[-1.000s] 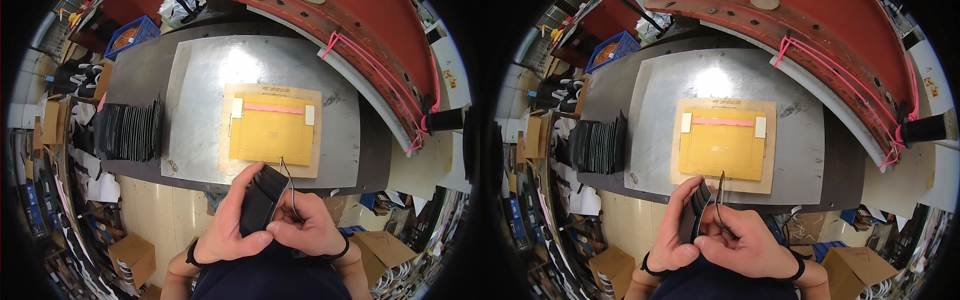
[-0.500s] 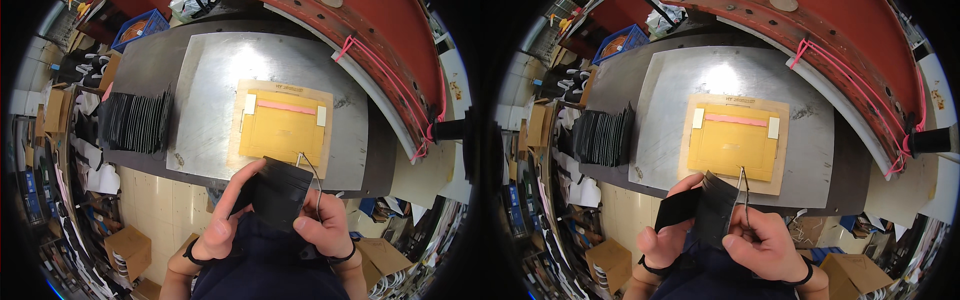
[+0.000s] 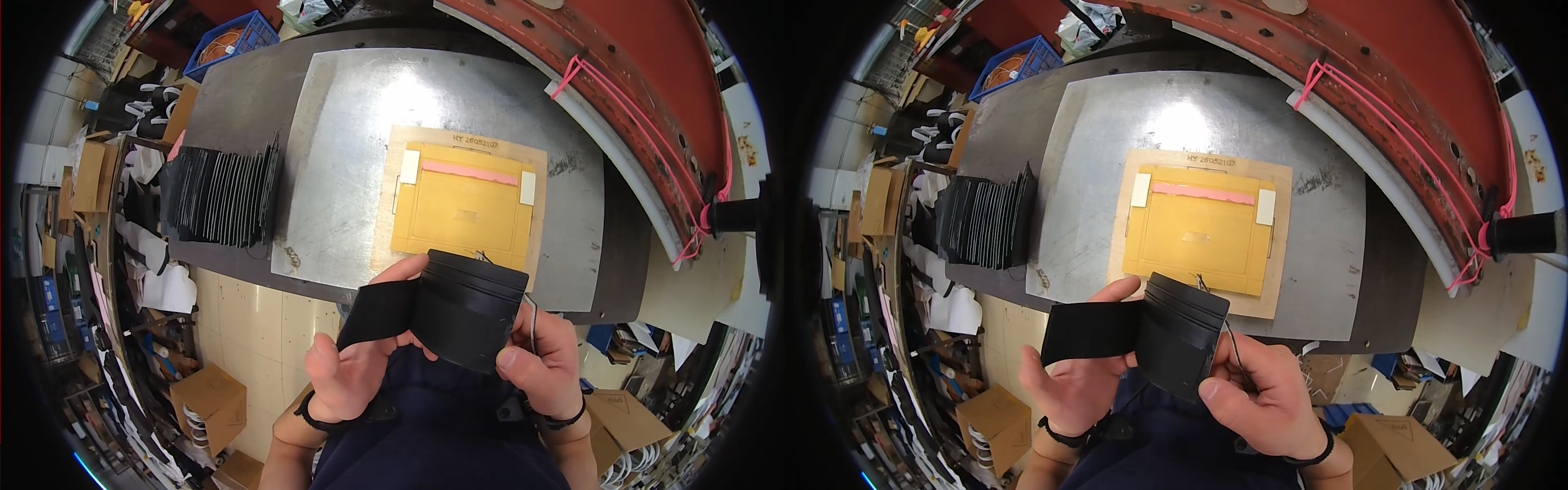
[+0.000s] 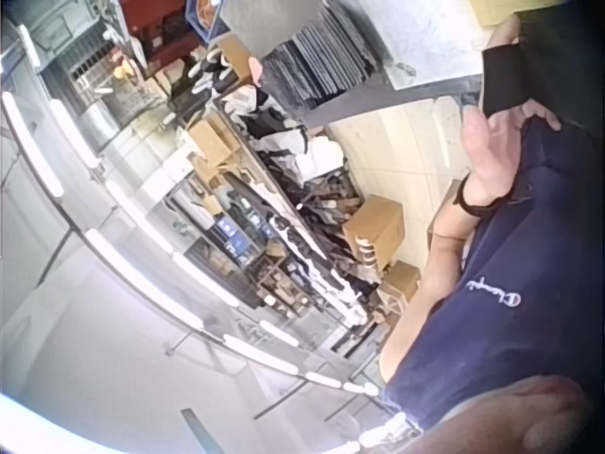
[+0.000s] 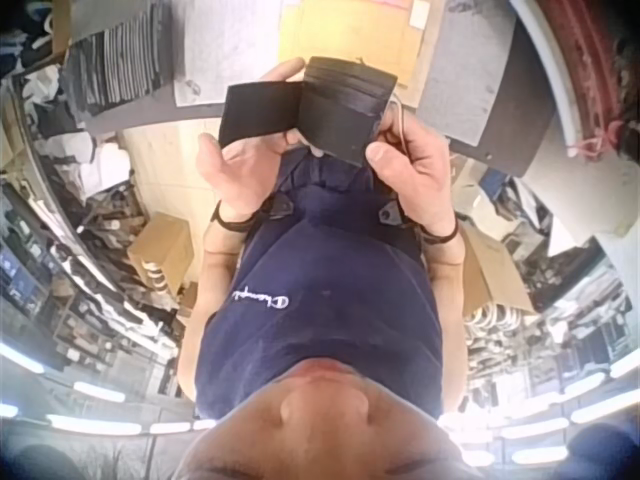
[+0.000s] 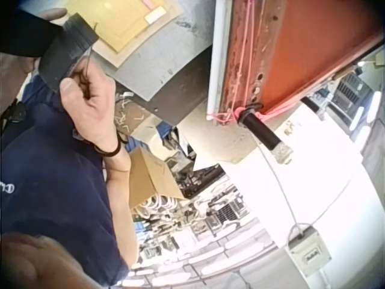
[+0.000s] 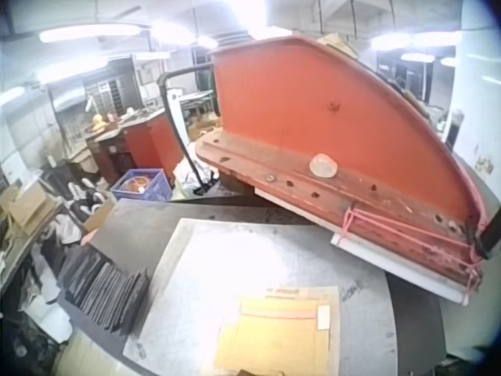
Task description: Assembling leather wallet components using a plastic jig and a mechanical press.
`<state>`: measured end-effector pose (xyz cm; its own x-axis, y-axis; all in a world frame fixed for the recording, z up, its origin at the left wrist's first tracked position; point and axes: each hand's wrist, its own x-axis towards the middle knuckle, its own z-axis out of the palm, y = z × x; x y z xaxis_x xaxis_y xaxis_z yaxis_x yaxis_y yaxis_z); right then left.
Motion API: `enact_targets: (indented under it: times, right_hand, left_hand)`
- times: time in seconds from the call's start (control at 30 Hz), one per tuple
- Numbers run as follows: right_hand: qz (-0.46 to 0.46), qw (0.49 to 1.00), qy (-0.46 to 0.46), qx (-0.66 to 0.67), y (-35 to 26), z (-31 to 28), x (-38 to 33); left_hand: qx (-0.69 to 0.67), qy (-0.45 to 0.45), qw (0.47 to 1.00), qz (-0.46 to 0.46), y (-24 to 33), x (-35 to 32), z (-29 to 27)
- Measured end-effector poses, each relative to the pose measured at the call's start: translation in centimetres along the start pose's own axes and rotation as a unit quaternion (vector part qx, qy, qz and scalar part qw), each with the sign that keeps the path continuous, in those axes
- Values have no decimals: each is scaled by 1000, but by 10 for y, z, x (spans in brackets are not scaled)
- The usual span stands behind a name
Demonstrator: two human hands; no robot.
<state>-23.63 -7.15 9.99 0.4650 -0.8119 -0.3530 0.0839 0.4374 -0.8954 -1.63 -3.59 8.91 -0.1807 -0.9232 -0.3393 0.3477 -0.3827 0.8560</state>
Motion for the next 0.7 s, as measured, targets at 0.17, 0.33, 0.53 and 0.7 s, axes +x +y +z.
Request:
enact_targets:
  times: [0.17, 0.33, 0.53, 0.7]
  right_hand:
    - [-6, 1000, -8, -13, -3, -2, 1]
    - [-5, 1000, 0, 2, -2, -3, 1]
    - [-5, 1000, -6, 16, 3, -5, 4]
    - [-20, 1000, -18, 4, 0, -5, 5]
  left_hand:
    - [-34, 18, 999, 10, -4, -2, -2]
    - [-48, 18, 998, 22, -7, 0, -2]
    - [-67, 56, 996, 31, -6, -3, -1]
    - [-33, 47, 998, 24, 0, -3, 0]
